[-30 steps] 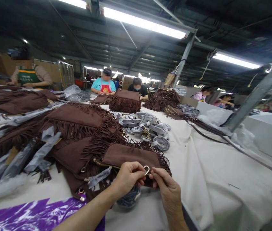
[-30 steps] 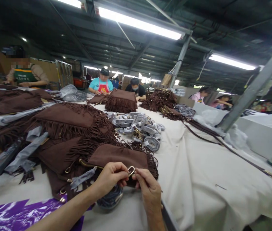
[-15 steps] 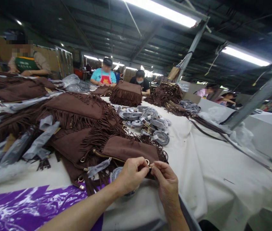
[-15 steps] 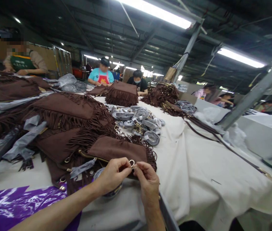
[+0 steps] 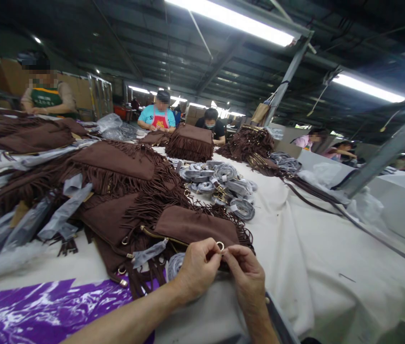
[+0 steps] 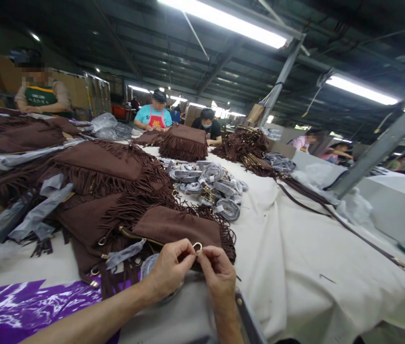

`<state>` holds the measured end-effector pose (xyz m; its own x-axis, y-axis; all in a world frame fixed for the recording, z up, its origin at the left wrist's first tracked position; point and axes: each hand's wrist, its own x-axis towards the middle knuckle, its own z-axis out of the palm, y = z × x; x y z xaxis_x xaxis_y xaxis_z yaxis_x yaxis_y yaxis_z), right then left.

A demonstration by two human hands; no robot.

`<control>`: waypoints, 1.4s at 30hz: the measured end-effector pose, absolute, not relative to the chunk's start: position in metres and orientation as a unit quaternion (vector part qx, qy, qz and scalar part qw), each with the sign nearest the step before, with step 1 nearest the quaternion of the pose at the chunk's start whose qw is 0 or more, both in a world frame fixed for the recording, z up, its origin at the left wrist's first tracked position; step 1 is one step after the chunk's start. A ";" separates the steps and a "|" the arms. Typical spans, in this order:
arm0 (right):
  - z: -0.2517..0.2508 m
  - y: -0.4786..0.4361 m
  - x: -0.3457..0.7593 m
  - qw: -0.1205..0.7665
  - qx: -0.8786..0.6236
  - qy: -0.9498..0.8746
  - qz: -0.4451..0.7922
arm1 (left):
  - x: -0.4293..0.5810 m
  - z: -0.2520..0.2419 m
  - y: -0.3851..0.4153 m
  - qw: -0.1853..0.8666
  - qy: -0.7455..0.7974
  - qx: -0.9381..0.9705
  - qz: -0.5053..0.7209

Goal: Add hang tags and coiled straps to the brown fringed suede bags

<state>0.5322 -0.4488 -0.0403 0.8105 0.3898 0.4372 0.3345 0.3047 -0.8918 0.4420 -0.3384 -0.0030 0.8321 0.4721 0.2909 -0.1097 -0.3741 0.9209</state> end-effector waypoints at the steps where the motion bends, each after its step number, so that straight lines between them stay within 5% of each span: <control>1: -0.040 -0.449 0.532 0.742 -0.592 -0.314 0.023 | 0.442 -0.003 -0.339 0.545 0.116 0.786 0.267; 30: -0.042 -0.450 0.528 0.746 -0.586 -0.309 0.069 | 0.444 -0.010 -0.346 0.436 0.122 0.836 0.310; 42: -0.047 -0.448 0.527 0.587 -0.695 -0.389 -0.146 | 0.448 -0.006 -0.336 0.445 0.111 0.839 0.292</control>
<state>0.5271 -0.4481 -0.0468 0.6541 0.3698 0.6598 0.7124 -0.0080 -0.7017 0.4481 -0.3357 -0.0060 0.8048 0.4458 0.3918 -0.0736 -0.5801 0.8112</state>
